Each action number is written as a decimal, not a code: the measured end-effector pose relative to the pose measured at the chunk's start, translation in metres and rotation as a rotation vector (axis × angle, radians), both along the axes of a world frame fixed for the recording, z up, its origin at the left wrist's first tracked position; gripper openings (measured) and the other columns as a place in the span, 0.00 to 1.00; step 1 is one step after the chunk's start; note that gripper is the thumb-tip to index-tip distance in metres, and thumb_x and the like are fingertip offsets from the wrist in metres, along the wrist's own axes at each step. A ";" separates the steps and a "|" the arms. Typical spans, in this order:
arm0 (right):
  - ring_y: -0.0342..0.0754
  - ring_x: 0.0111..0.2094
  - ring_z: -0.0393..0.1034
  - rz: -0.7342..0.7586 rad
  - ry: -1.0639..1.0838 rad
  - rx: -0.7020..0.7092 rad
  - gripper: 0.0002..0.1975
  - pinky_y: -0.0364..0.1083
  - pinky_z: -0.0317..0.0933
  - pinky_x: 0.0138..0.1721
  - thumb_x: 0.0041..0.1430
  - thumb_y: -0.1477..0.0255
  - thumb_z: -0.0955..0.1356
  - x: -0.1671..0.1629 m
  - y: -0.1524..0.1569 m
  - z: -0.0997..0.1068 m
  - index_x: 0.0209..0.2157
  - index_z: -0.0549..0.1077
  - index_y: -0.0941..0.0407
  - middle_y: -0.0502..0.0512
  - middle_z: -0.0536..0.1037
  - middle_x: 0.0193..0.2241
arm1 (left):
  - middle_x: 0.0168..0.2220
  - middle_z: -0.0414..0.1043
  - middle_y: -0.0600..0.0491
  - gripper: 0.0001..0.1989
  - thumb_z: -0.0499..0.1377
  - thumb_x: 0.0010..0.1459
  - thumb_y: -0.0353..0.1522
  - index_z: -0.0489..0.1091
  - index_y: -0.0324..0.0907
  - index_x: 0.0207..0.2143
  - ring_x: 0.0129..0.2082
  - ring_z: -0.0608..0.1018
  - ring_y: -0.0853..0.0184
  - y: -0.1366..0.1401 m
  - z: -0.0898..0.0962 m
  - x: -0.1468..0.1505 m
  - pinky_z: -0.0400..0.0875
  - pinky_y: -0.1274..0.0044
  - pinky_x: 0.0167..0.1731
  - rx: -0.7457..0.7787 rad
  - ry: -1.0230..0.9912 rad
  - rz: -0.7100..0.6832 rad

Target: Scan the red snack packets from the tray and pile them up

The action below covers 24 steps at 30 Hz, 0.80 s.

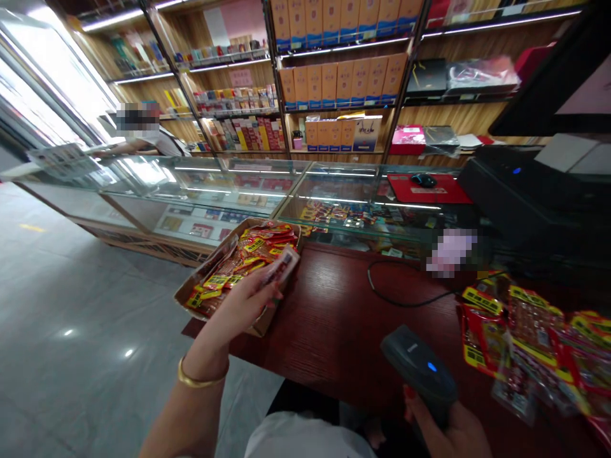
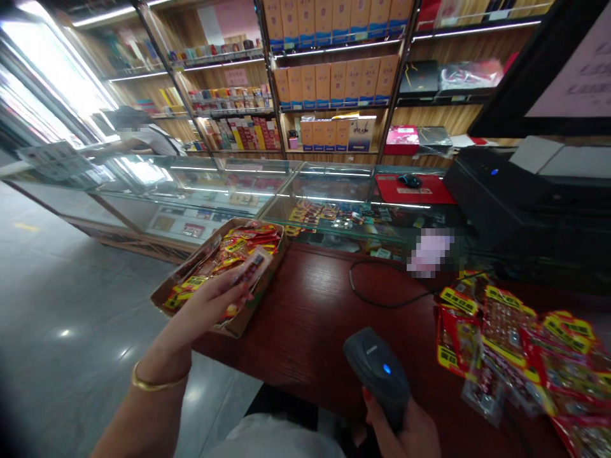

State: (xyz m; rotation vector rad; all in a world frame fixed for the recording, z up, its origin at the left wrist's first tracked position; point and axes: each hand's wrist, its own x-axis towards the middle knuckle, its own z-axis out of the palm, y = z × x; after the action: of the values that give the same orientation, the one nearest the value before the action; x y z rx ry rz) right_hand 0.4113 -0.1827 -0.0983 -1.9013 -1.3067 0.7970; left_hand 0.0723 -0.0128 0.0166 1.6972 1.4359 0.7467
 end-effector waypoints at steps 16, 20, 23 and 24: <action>0.54 0.28 0.76 -0.074 0.044 0.108 0.24 0.47 0.66 0.37 0.60 0.47 0.68 -0.011 -0.013 0.019 0.21 0.74 0.50 0.54 0.81 0.23 | 0.58 0.75 0.43 0.33 0.66 0.49 0.30 0.72 0.44 0.60 0.52 0.79 0.53 -0.002 -0.072 0.087 0.77 0.79 0.30 -0.691 -0.570 -0.261; 0.54 0.28 0.76 -0.054 0.046 0.111 0.23 0.47 0.66 0.38 0.61 0.48 0.68 -0.012 -0.013 0.018 0.22 0.74 0.50 0.53 0.81 0.23 | 0.60 0.73 0.43 0.35 0.68 0.47 0.32 0.72 0.43 0.61 0.53 0.79 0.52 -0.001 -0.068 0.089 0.77 0.78 0.31 -0.693 -0.537 -0.227; 0.55 0.30 0.77 -0.047 0.039 0.115 0.22 0.48 0.67 0.39 0.61 0.49 0.68 -0.010 -0.014 0.016 0.22 0.74 0.50 0.54 0.81 0.24 | 0.59 0.74 0.42 0.36 0.69 0.45 0.32 0.72 0.42 0.60 0.53 0.79 0.52 -0.001 -0.066 0.090 0.77 0.78 0.31 -0.699 -0.545 -0.202; 0.55 0.31 0.77 -0.050 0.035 0.112 0.22 0.48 0.67 0.40 0.61 0.49 0.68 -0.009 -0.014 0.016 0.22 0.74 0.50 0.55 0.81 0.24 | 0.58 0.75 0.42 0.36 0.69 0.45 0.32 0.72 0.41 0.59 0.52 0.79 0.52 -0.001 -0.066 0.091 0.76 0.78 0.30 -0.704 -0.548 -0.200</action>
State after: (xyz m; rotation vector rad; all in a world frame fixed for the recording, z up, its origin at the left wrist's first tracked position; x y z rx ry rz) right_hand 0.4021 -0.1968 -0.0827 -1.8169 -1.2507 0.7140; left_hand 0.1633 -0.0139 -0.0490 0.9688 0.9585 0.4601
